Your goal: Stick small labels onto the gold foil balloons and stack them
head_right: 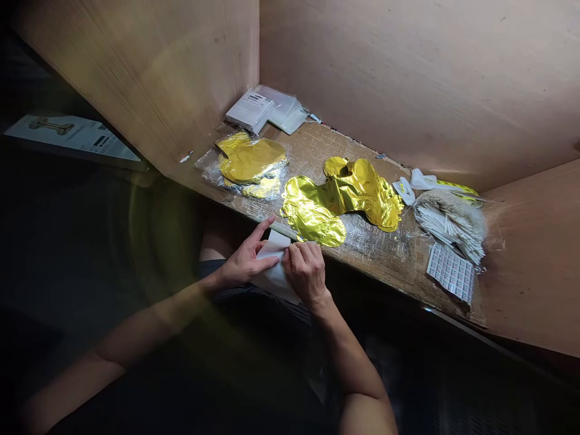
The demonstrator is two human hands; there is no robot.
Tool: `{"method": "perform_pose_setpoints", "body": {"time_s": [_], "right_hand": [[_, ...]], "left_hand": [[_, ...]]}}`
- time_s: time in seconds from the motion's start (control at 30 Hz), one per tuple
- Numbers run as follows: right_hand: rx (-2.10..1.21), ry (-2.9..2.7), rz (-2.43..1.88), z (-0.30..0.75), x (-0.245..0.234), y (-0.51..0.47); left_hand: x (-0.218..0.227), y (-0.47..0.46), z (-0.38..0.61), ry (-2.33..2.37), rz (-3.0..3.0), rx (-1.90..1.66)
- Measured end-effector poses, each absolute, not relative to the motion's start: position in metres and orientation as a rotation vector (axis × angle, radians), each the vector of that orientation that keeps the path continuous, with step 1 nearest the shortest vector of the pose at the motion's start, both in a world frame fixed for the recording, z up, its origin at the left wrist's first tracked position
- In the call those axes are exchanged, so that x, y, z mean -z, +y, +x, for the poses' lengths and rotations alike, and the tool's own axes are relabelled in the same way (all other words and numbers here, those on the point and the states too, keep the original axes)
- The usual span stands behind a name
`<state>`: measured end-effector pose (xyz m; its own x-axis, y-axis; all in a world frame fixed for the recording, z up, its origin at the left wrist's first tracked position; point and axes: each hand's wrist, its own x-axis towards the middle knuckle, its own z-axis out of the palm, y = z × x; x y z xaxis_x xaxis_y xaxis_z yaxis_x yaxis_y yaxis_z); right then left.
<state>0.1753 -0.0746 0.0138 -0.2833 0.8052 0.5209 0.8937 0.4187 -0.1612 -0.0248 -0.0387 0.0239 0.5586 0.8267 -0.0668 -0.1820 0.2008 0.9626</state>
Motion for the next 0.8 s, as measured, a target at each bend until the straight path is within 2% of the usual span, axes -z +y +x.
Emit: {"method": "perform_pose_setpoints", "body": {"time_s": [0.23, 0.47, 0.67, 0.8], "right_hand": [[0.107, -2.019, -1.442, 0.173, -0.01, -0.07], [-0.702, -1.472, -1.641, 0.203, -0.037, -0.053], [-0.655, -1.612, -1.595, 0.212, -0.053, -0.055], [-1.255, -1.326, -1.523, 0.204, -0.044, -0.064]], "left_hand": [[-0.028, -0.041, -0.021, 0.638, 1.041, -0.747], [-0.028, -0.028, -0.031, 0.645, 0.98, -0.723], [-0.018, -0.021, -0.039, 0.681, 0.973, -0.782], [-0.011, -0.025, -0.046, 0.717, 1.07, -0.742]]}}
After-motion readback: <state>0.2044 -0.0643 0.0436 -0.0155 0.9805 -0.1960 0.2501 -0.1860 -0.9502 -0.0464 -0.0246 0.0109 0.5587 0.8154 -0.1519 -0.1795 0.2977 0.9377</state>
